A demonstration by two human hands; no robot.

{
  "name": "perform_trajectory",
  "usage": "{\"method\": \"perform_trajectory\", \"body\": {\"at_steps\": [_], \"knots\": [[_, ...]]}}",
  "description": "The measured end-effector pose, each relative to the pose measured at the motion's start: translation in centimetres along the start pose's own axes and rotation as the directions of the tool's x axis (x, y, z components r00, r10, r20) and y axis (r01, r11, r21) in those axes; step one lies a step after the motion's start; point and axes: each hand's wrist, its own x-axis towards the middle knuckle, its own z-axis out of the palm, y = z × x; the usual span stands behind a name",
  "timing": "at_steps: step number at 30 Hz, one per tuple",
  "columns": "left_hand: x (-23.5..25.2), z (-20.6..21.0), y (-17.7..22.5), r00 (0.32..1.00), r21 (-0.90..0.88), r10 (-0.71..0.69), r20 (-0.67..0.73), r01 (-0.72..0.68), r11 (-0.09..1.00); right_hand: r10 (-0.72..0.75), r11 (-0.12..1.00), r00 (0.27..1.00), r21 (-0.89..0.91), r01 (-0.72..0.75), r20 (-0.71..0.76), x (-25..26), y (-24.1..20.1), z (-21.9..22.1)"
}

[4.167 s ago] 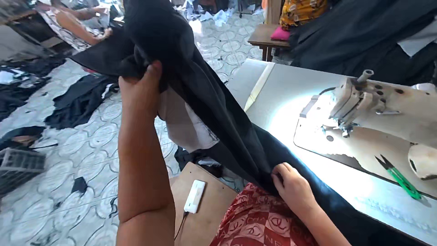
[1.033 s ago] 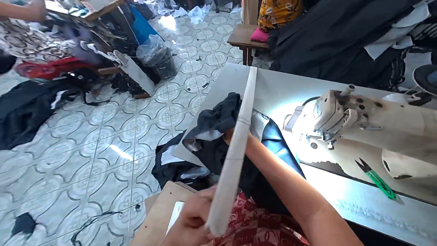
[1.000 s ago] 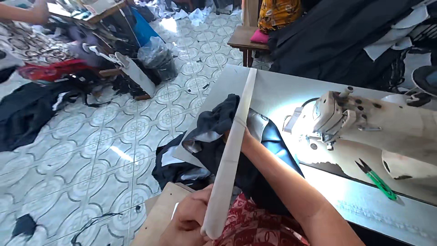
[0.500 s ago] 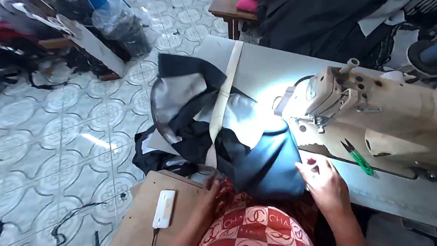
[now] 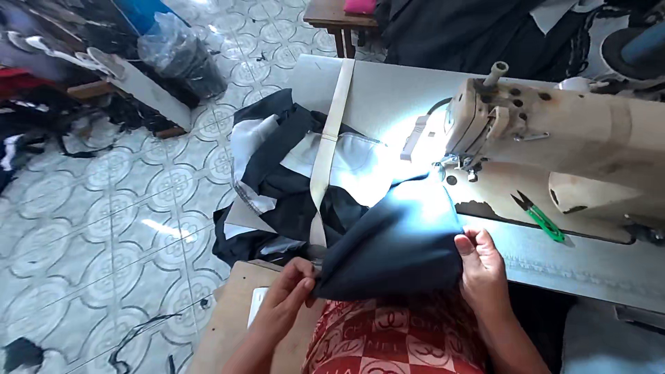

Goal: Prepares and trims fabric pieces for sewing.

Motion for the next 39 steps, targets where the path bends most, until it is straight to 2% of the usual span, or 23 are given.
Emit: {"method": "perform_trajectory", "body": {"at_steps": [2, 4, 5, 7, 10, 12, 14, 15, 17, 19, 20, 21, 23, 24, 26, 27, 28, 29, 31, 33, 35, 36, 39], "knots": [[0.3, -1.4, 0.9, 0.997, 0.410, 0.071, -0.029, -0.053, 0.910, -0.003, 0.999, 0.999, 0.051, 0.005, -0.044, 0.2, -0.3, 0.7], [1.2, -0.5, 0.7, 0.987, 0.758, 0.155, -0.047, -0.066, 0.649, 0.100, 0.980, 0.986, 0.185, -0.074, -0.133, 0.6, -1.0, 0.4], [1.9, 0.7, 0.2, 0.980, 0.835, 0.200, -0.020, -0.094, 0.542, 0.158, 0.955, 0.973, 0.277, -0.107, -0.170, 1.0, -1.4, -0.1], [3.1, 3.1, -2.0, 0.946, 0.885, 0.315, 0.072, -0.207, 0.417, 0.209, 0.908, 0.962, 0.401, -0.123, -0.177, 1.3, -1.5, -1.6], [4.9, 4.4, -5.1, 0.855, 0.902, 0.494, 0.158, -0.328, 0.279, 0.215, 0.899, 0.976, 0.399, -0.182, -0.038, 0.1, -0.5, -4.0], [5.3, 3.5, -4.5, 0.835, 0.899, 0.526, 0.164, -0.346, 0.270, 0.205, 0.974, 0.972, 0.072, -0.214, 0.116, -1.7, 0.1, -4.7], [4.3, 1.6, -1.6, 0.864, 0.909, 0.495, 0.089, -0.274, 0.314, 0.247, 0.951, 0.945, -0.242, -0.194, 0.212, -3.3, 0.7, -4.8], [3.8, -0.1, 0.3, 0.873, 0.925, 0.486, 0.035, -0.213, 0.315, 0.261, 0.936, 0.942, -0.293, -0.193, 0.211, -3.9, 1.0, -4.8], [2.6, -3.8, 4.1, 0.909, 0.970, 0.411, -0.062, -0.041, 0.238, 0.230, 0.953, 0.968, -0.225, -0.203, 0.098, -4.4, 1.0, -5.4], [1.6, -6.2, 7.1, 0.966, 0.982, 0.210, -0.150, 0.122, 0.143, 0.175, 0.978, 0.984, -0.107, -0.179, -0.041, -3.7, 0.4, -5.8], [1.5, -6.2, 8.3, 0.978, 0.984, 0.144, -0.152, 0.136, 0.116, 0.118, 0.987, 0.991, -0.100, -0.124, -0.063, -3.1, 0.0, -5.8], [1.6, -5.4, 9.2, 0.986, 0.991, 0.142, -0.089, 0.073, 0.114, 0.059, 0.988, 0.998, -0.142, -0.062, -0.030, -2.7, -0.7, -5.6], [2.7, -1.6, 9.9, 0.948, 0.965, 0.278, 0.151, -0.202, 0.164, -0.071, 0.950, 0.983, -0.290, 0.119, 0.170, -2.2, -2.4, -4.7], [3.6, 1.0, 9.4, 0.904, 0.913, 0.335, 0.265, -0.347, 0.216, -0.143, 0.916, 0.940, -0.318, 0.243, 0.309, -2.0, -3.2, -3.8], [5.5, 5.9, 7.5, 0.826, 0.767, 0.316, 0.467, -0.556, 0.321, -0.246, 0.869, 0.791, -0.235, 0.436, 0.560, -1.7, -5.1, -1.6], [6.5, 7.4, 6.4, 0.776, 0.702, 0.301, 0.554, -0.630, 0.333, -0.275, 0.849, 0.723, -0.192, 0.492, 0.633, -1.6, -5.9, -0.7], [7.4, 7.9, 5.7, 0.741, 0.659, 0.293, 0.604, -0.672, 0.339, -0.278, 0.832, 0.689, -0.191, 0.521, 0.669, -1.5, -6.5, -0.4], [8.2, 7.5, 5.8, 0.736, 0.653, 0.290, 0.611, -0.677, 0.340, -0.249, 0.811, 0.687, -0.241, 0.533, 0.682, -1.5, -6.9, -0.5], [9.2, 5.0, 7.7, 0.778, 0.724, 0.291, 0.556, -0.626, 0.290, -0.134, 0.746, 0.736, -0.422, 0.516, 0.664, -1.2, -6.6, -1.8], [9.2, 1.3, 10.3, 0.832, 0.818, 0.362, 0.421, -0.520, 0.244, 0.020, 0.680, 0.757, -0.563, 0.469, 0.654, -1.0, -5.2, -3.1], [8.9, -2.3, 12.3, 0.851, 0.876, 0.448, 0.275, -0.414, 0.248, 0.161, 0.623, 0.763, -0.664, 0.414, 0.626, -0.8, -3.8, -4.2], [8.9, -3.7, 13.1, 0.852, 0.894, 0.474, 0.222, -0.372, 0.250, 0.187, 0.608, 0.779, -0.694, 0.386, 0.598, -0.5, -3.3, -4.5], [9.7, -7.7, 13.8, 0.863, 0.942, 0.490, 0.125, -0.259, 0.215, 0.099, 0.650, 0.876, -0.697, 0.303, 0.472, 1.1, -2.7, -5.4]]}}
